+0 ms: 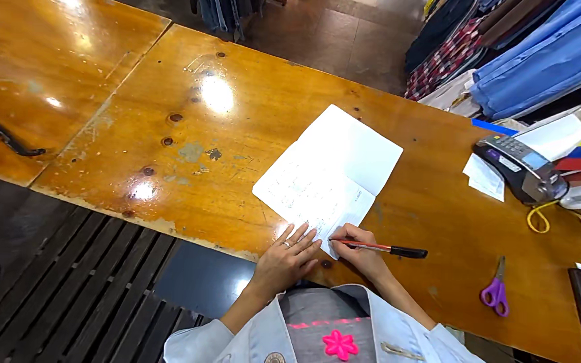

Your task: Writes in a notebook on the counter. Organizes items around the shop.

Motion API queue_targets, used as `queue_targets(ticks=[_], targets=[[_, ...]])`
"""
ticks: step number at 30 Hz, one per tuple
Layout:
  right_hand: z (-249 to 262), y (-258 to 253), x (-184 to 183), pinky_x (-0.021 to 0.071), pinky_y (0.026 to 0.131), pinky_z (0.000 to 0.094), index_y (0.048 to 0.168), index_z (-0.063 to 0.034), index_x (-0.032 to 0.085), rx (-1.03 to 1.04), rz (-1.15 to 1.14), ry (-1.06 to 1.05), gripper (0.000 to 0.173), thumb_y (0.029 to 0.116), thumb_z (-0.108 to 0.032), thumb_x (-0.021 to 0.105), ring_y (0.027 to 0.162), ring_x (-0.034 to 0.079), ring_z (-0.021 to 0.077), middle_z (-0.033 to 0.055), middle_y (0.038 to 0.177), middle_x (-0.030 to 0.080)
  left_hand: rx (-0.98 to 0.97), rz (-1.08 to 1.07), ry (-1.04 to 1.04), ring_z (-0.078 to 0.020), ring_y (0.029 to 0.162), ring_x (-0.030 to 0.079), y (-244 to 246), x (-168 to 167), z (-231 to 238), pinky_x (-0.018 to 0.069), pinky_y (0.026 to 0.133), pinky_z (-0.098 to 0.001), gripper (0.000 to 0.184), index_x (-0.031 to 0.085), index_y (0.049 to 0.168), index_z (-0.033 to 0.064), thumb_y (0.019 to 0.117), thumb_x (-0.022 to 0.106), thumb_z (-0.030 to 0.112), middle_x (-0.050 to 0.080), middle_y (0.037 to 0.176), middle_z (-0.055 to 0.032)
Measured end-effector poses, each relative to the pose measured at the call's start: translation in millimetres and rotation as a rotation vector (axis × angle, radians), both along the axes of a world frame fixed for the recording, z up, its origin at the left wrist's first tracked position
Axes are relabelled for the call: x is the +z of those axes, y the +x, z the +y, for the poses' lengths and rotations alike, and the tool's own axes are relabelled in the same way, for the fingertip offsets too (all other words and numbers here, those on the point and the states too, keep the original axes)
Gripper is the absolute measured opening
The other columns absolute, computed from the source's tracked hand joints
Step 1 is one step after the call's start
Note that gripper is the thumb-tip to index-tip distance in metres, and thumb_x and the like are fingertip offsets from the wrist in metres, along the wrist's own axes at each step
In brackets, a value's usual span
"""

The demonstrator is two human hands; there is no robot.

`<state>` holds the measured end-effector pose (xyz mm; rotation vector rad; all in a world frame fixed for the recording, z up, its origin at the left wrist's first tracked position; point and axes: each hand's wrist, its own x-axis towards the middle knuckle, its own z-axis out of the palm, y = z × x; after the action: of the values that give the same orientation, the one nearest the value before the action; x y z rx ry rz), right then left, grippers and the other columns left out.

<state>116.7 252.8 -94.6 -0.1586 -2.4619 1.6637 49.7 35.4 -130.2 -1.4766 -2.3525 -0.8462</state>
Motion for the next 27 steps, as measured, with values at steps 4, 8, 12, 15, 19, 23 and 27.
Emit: queue_targets(ticks=[4,8,12,15,19,23,27], targets=[[2,0,-1,0.0424,0.049,0.0134,0.096,-0.0103,0.073,-0.005,-0.030,-0.085,0.013,0.0884,-0.009,0.063,0.051,0.050,-0.0040,-0.0090,0.063,0.059,-0.010,0.000,-0.007,-0.0225,0.135,0.057,-2,1,-1,0.0424,0.116,-0.0420,0.034,0.075,0.124,0.0169,0.1028,0.054,0.033,0.069,0.134,-0.0041],[3,1,-1,0.0472,0.050,0.0163,0.086,-0.0106,0.070,0.035,-0.049,-0.220,0.021,0.1004,-0.024,0.061,0.051,0.056,0.0012,-0.0044,0.065,0.065,-0.024,-0.005,-0.003,-0.0220,0.135,0.057,-3,0,-1,0.0415,0.116,-0.0421,0.034,0.075,0.125,0.0171,0.1031,0.054,0.032,0.068,0.135,-0.0041],[-1,0,4,0.0476,0.052,0.0167,0.091,-0.0098,0.069,-0.016,-0.098,-0.151,0.003,0.0906,-0.010,0.066,0.054,0.057,0.0007,-0.0057,0.065,0.063,-0.032,-0.013,0.024,-0.0228,0.135,0.058,-5,0,-1,0.0421,0.116,-0.0425,0.033,0.076,0.123,0.0163,0.1024,0.055,0.030,0.068,0.134,-0.0052],[0,-1,6,0.0501,0.059,0.0165,0.087,-0.0115,0.071,-0.039,-0.082,-0.077,0.008,0.0831,-0.006,0.067,0.063,0.059,-0.0002,-0.0068,0.072,0.065,-0.027,-0.013,0.019,-0.0233,0.134,0.058,-4,0,-1,0.0431,0.115,-0.0431,0.032,0.076,0.124,0.0168,0.1024,0.055,0.030,0.069,0.134,-0.0052],[0,0,2,0.0496,0.056,0.0154,0.086,-0.0120,0.070,-0.023,-0.036,-0.017,0.007,0.0830,-0.007,0.067,0.061,0.059,-0.0008,-0.0066,0.072,0.065,-0.024,-0.016,0.010,-0.0231,0.135,0.058,-3,0,-1,0.0421,0.116,-0.0430,0.033,0.075,0.124,0.0172,0.1027,0.054,0.030,0.068,0.135,-0.0053],[0,1,-8,0.0507,0.061,0.0129,0.080,-0.0048,0.070,0.043,0.105,0.058,0.007,0.0835,-0.006,0.064,0.064,0.060,-0.0032,-0.0032,0.073,0.066,-0.021,-0.008,0.015,-0.0248,0.133,0.059,-2,-2,2,0.0438,0.114,-0.0463,0.033,0.075,0.124,0.0172,0.1013,0.055,0.031,0.069,0.134,-0.0069],[0,1,-9,0.0494,0.063,0.0126,0.076,-0.0026,0.069,0.093,0.122,0.101,0.012,0.0850,-0.006,0.062,0.067,0.060,-0.0018,0.0002,0.072,0.066,0.004,0.035,-0.031,-0.0241,0.132,0.059,0,1,4,0.0438,0.113,-0.0478,0.034,0.074,0.126,0.0241,0.1006,0.055,0.037,0.068,0.135,-0.0062]])
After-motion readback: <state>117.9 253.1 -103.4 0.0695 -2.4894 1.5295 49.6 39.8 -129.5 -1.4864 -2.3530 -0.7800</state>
